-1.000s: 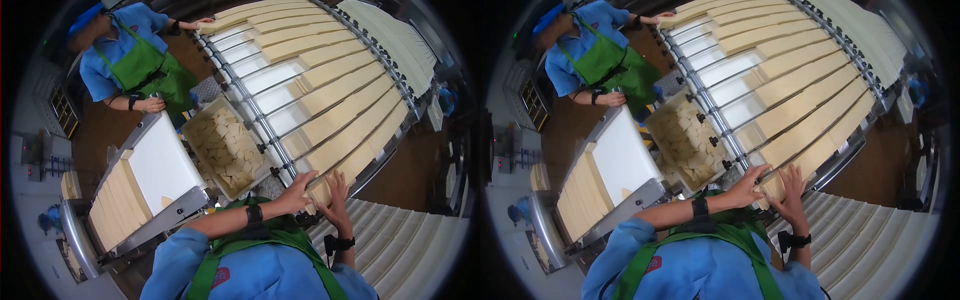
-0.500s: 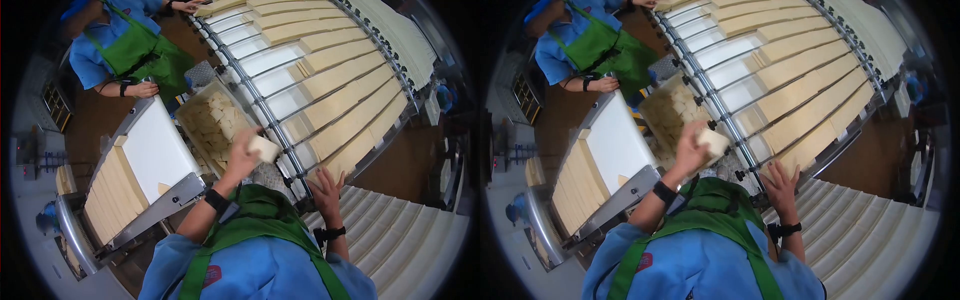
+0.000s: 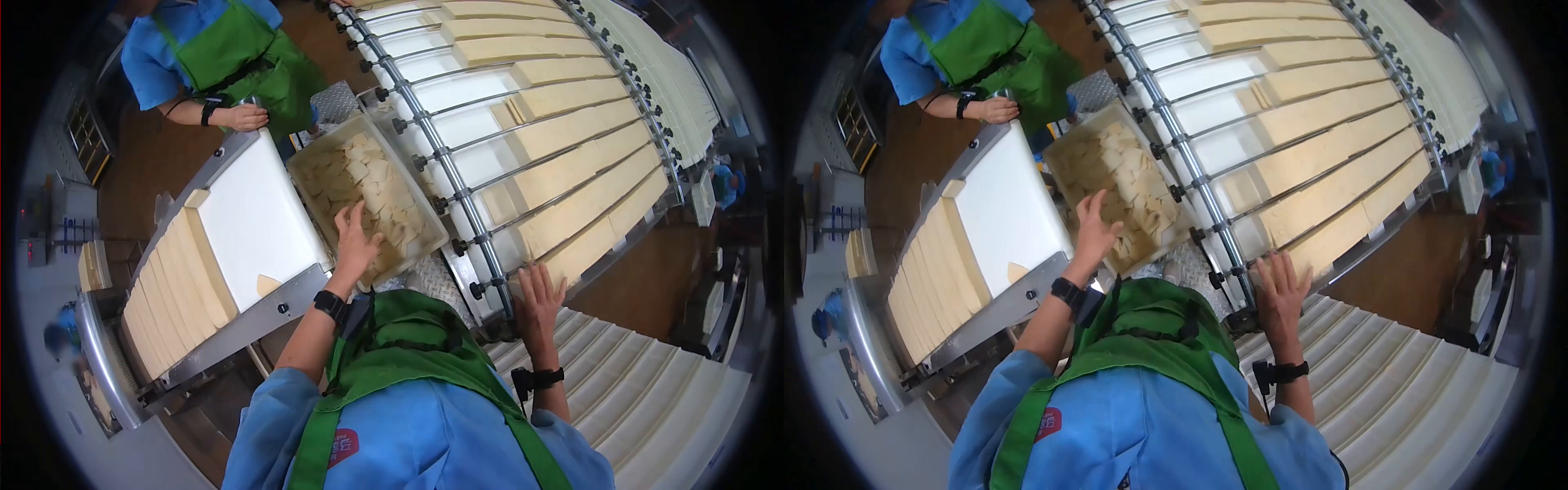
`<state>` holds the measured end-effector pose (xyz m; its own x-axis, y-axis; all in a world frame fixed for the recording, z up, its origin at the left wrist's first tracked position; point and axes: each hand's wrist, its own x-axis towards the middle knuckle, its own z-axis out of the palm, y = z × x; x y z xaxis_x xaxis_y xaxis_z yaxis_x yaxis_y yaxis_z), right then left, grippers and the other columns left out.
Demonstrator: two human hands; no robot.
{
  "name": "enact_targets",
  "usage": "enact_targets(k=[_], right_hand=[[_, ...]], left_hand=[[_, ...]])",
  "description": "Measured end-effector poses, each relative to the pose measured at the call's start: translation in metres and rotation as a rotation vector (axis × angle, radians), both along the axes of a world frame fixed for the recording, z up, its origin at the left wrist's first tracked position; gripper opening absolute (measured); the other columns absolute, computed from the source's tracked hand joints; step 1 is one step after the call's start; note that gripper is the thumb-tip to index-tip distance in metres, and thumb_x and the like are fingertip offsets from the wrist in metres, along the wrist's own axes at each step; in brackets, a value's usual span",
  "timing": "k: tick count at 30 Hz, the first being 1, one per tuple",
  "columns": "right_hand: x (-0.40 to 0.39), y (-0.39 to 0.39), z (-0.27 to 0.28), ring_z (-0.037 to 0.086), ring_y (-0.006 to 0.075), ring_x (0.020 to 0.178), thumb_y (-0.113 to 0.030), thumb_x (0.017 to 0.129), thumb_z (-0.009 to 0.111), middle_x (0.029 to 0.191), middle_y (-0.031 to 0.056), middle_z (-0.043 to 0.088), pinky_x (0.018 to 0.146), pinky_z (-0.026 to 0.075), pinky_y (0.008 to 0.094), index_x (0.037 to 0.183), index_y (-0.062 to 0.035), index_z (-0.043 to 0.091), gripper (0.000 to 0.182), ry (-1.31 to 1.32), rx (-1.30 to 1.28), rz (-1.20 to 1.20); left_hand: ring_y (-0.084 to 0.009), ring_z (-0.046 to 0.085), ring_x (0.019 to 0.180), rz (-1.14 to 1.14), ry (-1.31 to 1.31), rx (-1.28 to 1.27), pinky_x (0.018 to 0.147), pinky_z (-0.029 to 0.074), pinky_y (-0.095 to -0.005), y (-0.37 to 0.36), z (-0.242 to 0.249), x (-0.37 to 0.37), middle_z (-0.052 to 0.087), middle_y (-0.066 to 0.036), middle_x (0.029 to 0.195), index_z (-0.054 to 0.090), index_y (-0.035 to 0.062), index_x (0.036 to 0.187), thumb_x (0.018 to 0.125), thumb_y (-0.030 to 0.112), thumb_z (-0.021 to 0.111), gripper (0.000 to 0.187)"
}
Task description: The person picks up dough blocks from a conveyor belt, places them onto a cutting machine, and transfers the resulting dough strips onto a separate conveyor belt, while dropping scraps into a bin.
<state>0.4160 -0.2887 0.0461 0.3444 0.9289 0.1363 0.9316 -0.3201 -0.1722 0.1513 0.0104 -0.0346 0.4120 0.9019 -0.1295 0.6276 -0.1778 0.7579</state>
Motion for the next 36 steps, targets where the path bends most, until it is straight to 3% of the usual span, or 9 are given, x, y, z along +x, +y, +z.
enact_targets(k=[5, 8, 12, 13, 16, 18, 25, 30, 36], right_hand=[[0.002, 0.003, 0.006, 0.033, 0.0349, 0.153, -0.013, 0.084, 0.076, 0.162, 0.0142, 0.041, 0.123, 0.01, 0.0684, 0.156, -0.0135, 0.041, 0.08, -0.013, -0.152, 0.016], [0.0, 0.001, 0.009, 0.019, 0.0396, 0.157, -0.03, 0.091, 0.068, 0.167, 0.0213, 0.027, 0.124, 0.001, 0.0693, 0.159, -0.013, 0.039, 0.076, 0.01, -0.288, -0.02], [-0.021, 0.033, 0.028, 0.031, 0.0421, 0.153, -0.026, 0.088, 0.071, 0.161, 0.0222, 0.038, 0.122, 0.008, 0.0719, 0.151, -0.012, 0.047, 0.069, -0.163, -0.155, 0.077], [-0.029, 0.058, 0.032, 0.034, 0.0432, 0.151, -0.016, 0.088, 0.069, 0.158, 0.0225, 0.041, 0.122, 0.01, 0.0713, 0.151, -0.0081, 0.046, 0.068, -0.174, 0.023, 0.188], [-0.077, 0.156, 0.032, 0.036, 0.0419, 0.148, -0.018, 0.095, 0.056, 0.154, 0.0222, 0.046, 0.124, 0.013, 0.0654, 0.153, -0.004, 0.045, 0.061, 0.006, 0.143, 0.329], [-0.124, 0.23, 0.036, 0.035, 0.0422, 0.148, -0.008, 0.09, 0.061, 0.151, 0.0224, 0.047, 0.124, 0.019, 0.0589, 0.149, -0.0026, 0.048, 0.061, 0.15, 0.078, 0.502], [-0.35, 0.448, -0.017, 0.052, 0.0389, 0.115, -0.013, 0.092, 0.069, 0.119, 0.0204, 0.058, 0.105, 0.04, 0.0481, 0.137, 0.0, 0.059, 0.048, 0.504, 0.099, 1.137], [-0.474, 0.541, -0.062, 0.051, 0.0358, 0.118, -0.021, 0.089, 0.073, 0.122, 0.0174, 0.057, 0.101, 0.04, 0.0486, 0.135, -0.0011, 0.061, 0.052, 0.409, 0.084, 1.154], [-0.53, 0.589, -0.084, 0.049, 0.0323, 0.119, -0.032, 0.087, 0.074, 0.122, 0.0142, 0.056, 0.099, 0.037, 0.0506, 0.129, -0.0037, 0.064, 0.052, 0.13, 0.021, 1.015]], left_hand=[[-0.0368, 0.064, 0.117, 0.066, -0.109, -0.074, 0.096, 0.056, -0.0411, -0.005, 0.035, -0.046, 0.037, -0.021, 0.15, 0.044, 0.0093, 0.151, 0.088, 0.003, 0.074, 0.07], [-0.0227, 0.07, 0.103, 0.168, -0.366, 0.038, 0.078, 0.059, -0.0335, -0.005, 0.053, -0.092, 0.055, -0.014, 0.135, 0.056, 0.0062, 0.141, 0.095, 0.0, 0.065, 0.047], [-0.0223, 0.07, 0.101, 0.568, -0.28, 0.193, 0.081, 0.058, -0.0333, -0.015, 0.057, -0.18, 0.064, -0.013, 0.12, 0.064, 0.0033, 0.127, 0.099, 0.004, 0.062, 0.028], [-0.0236, 0.068, 0.103, 0.656, -0.242, 0.272, 0.082, 0.058, -0.0334, -0.022, 0.052, -0.203, 0.061, -0.014, 0.122, 0.064, 0.0038, 0.127, 0.098, 0.003, 0.063, 0.029], [-0.0302, 0.06, 0.113, 0.996, -0.188, 0.359, 0.092, 0.054, -0.0396, -0.043, 0.019, -0.26, 0.055, -0.019, 0.127, 0.058, 0.001, 0.134, 0.095, 0.006, 0.066, 0.04], [-0.039, 0.045, 0.129, 1.303, 0.216, 0.316, 0.109, 0.041, -0.0489, -0.055, -0.004, -0.284, 0.04, -0.026, 0.138, 0.046, -0.003, 0.143, 0.092, 0.015, 0.072, 0.06], [-0.049, 0.05, 0.119, 1.224, 0.039, 0.144, 0.103, 0.045, -0.0501, -0.039, -0.009, -0.304, 0.034, -0.03, 0.133, 0.037, -0.0058, 0.147, 0.079, 0.019, 0.085, 0.086], [-0.0466, 0.053, 0.116, 1.229, 0.082, 0.075, 0.1, 0.048, -0.0489, -0.019, 0.005, -0.311, 0.038, -0.027, 0.13, 0.04, -0.0036, 0.141, 0.076, 0.017, 0.087, 0.083], [-0.0477, 0.054, 0.116, 1.184, 0.019, -0.004, 0.097, 0.05, -0.0493, -0.018, 0.013, -0.31, 0.038, -0.026, 0.13, 0.038, -0.0033, 0.142, 0.076, 0.014, 0.086, 0.083]])
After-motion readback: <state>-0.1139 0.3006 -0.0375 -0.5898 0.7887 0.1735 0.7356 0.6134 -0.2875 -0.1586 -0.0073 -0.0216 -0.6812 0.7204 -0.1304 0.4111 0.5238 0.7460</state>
